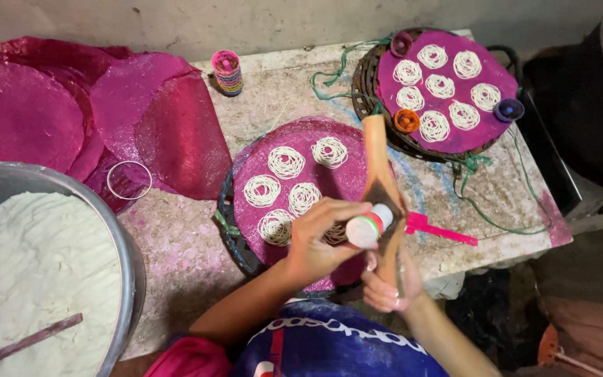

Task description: The person uses a wooden hand-held extruder press to squeeze white rice-flour dough into thin strands, forming spiral noodle nests on round pink drying mats. They repeatedly scoop dough from a large basin into the press, squeeze strands onto the mats, and move filled mats aside.

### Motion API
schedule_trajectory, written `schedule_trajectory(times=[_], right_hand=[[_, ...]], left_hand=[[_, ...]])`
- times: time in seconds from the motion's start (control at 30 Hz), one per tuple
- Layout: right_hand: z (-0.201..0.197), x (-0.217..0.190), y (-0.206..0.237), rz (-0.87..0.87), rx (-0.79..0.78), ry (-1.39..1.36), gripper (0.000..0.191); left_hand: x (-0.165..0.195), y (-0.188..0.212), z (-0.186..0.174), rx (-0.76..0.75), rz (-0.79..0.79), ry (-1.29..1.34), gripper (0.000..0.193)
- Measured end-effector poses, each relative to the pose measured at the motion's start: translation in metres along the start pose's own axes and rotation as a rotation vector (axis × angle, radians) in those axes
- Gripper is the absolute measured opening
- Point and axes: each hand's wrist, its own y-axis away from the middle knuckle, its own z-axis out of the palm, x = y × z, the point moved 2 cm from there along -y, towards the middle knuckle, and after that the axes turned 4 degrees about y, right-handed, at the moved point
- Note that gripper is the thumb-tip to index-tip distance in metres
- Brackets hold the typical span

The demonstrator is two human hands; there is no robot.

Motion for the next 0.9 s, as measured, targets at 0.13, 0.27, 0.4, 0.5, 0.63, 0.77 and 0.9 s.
schedule_trajectory(times=[0.13, 0.27, 0.4, 0.5, 0.63, 0.77, 0.9], right_hand=[[-0.013, 0.017, -0.012, 0.012, -0.205, -0.148, 0.083], [-0.023, 0.017, -0.008, 0.101, -0.306, -0.144, 0.08], [-0.031, 0.019, -0.004, 0.092, -0.317, -0.181, 0.077], [-0.032, 0.024, -0.004, 0.085, -0.298, -0.18, 0.074], [-0.015, 0.015, -0.007, 0.05, -0.341, -0.143, 0.084], [0.011, -0.033, -0.005, -0.227, 0.693, 0.734, 0.072], [0.078, -0.072, -0.002, -0.853, 0.791, 2.432, 0.077]], left_hand=[[0.016, -0.001, -0.002, -0.076, 0.056, -0.082, 0.063], [0.03, -0.004, -0.001, -0.097, 0.141, -0.105, 0.065], [0.039, -0.007, 0.001, -0.09, 0.14, -0.102, 0.055], [0.036, -0.005, 0.002, -0.139, 0.082, -0.075, 0.054], [0.025, 0.002, 0.006, -0.15, 0.024, -0.036, 0.059], [-0.012, -0.007, 0.007, 0.029, -0.361, 0.381, 0.051], [-0.08, -0.027, 0.0, 0.084, -0.867, 0.829, 0.045]])
